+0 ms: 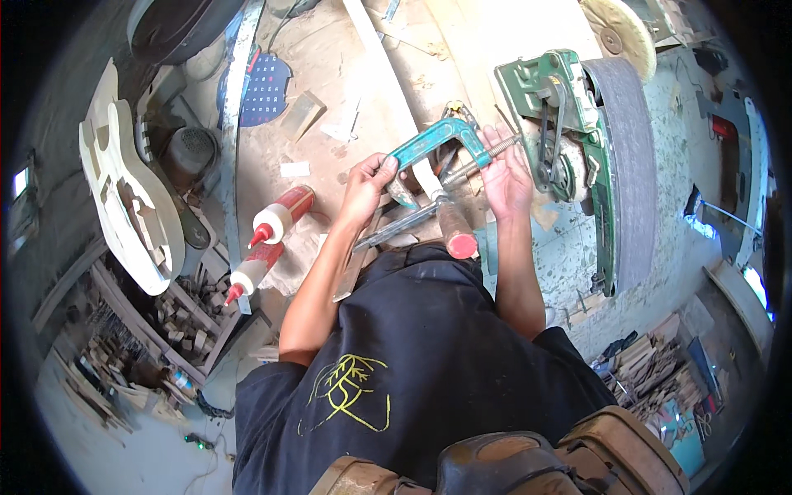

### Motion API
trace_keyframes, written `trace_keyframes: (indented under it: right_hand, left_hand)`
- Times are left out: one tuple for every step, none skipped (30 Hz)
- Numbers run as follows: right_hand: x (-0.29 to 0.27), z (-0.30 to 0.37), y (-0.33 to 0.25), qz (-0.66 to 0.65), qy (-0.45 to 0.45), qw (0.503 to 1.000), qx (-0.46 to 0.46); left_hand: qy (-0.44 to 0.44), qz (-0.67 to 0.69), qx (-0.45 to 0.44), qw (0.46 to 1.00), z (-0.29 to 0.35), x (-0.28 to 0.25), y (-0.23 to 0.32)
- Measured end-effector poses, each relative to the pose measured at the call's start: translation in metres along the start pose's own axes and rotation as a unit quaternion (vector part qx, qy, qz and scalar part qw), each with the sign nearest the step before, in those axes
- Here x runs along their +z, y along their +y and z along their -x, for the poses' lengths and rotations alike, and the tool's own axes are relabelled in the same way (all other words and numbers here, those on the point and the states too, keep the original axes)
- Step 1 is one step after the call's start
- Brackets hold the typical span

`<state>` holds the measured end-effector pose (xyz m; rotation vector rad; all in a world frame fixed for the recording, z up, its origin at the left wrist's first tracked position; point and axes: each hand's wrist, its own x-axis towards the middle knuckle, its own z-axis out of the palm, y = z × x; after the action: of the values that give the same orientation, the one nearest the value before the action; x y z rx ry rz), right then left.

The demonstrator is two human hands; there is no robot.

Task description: The person uses a C-clamp to secure wooden components on a workbench, tightening the screw by hand and checking the alignment with a square. The person then adjusts the clamp and repeats the process to ensure the pieces are held firmly in place.

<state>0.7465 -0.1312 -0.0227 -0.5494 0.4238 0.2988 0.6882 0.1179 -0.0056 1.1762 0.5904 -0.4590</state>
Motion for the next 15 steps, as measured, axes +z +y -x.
trace_keyframes:
  right_hand:
    - [-0.005,0.000,-0.001,0.042,-0.002,0.999,-0.007]
    - [-0.019,-0.003,0.002,0.066,-0.011,0.998,-0.022]
    - [-0.032,-0.006,0.005,0.065,-0.009,0.998,-0.023]
    - [-0.046,-0.009,0.009,0.078,0.001,0.996,-0.033]
    - [-0.051,-0.011,0.012,0.090,0.010,0.995,-0.043]
    - [-0.056,-0.011,0.014,0.088,0.011,0.995,-0.045]
    - [-0.062,-0.012,0.016,0.021,-0.048,0.997,-0.050]
    - [-0.064,-0.011,0.018,-0.047,-0.108,0.992,-0.051]
    - [-0.044,-0.008,0.015,-0.048,-0.108,0.992,-0.051]
    - [-0.004,-0.003,0.007,-0.035,-0.012,0.999,-0.019]
    - [0.018,0.002,0.000,-0.024,0.085,0.996,0.008]
    - [0.015,0.003,0.000,-0.025,0.086,0.996,0.006]
    - [0.009,0.003,0.000,0.013,0.074,0.997,0.000]
    - [0.001,0.002,0.001,0.050,0.062,0.997,-0.008]
    - [-0.016,0.000,0.003,0.049,0.063,0.997,-0.010]
  left_hand:
    - [-0.003,-0.001,0.000,1.000,0.000,0.001,0.000]
    - [-0.001,0.004,0.003,1.000,0.000,0.002,0.001]
    - [0.001,0.010,0.005,1.000,0.001,0.004,0.001]
    - [-0.001,0.009,0.003,1.000,0.003,0.006,0.001]
    - [-0.002,0.009,0.002,1.000,0.003,0.007,0.003]
    - [-0.003,0.009,0.002,1.000,0.002,0.008,0.004]
    - [-0.005,0.007,0.001,1.000,0.001,0.009,0.005]
    - [-0.004,0.008,0.001,1.000,0.002,0.009,0.005]
    - [-0.003,0.010,0.001,1.000,0.001,0.008,0.004]
    - [-0.001,0.012,0.000,1.000,0.000,0.004,0.000]
    - [0.004,0.013,-0.004,1.000,-0.001,0.003,-0.002]
    - [0.010,0.014,-0.007,1.000,-0.001,0.002,-0.003]
    - [0.009,0.013,-0.008,1.000,-0.002,0.001,-0.006]
    - [0.005,0.011,0.005,1.000,-0.002,0.002,-0.005]
    - [0.002,0.010,0.017,1.000,-0.002,0.003,-0.004]
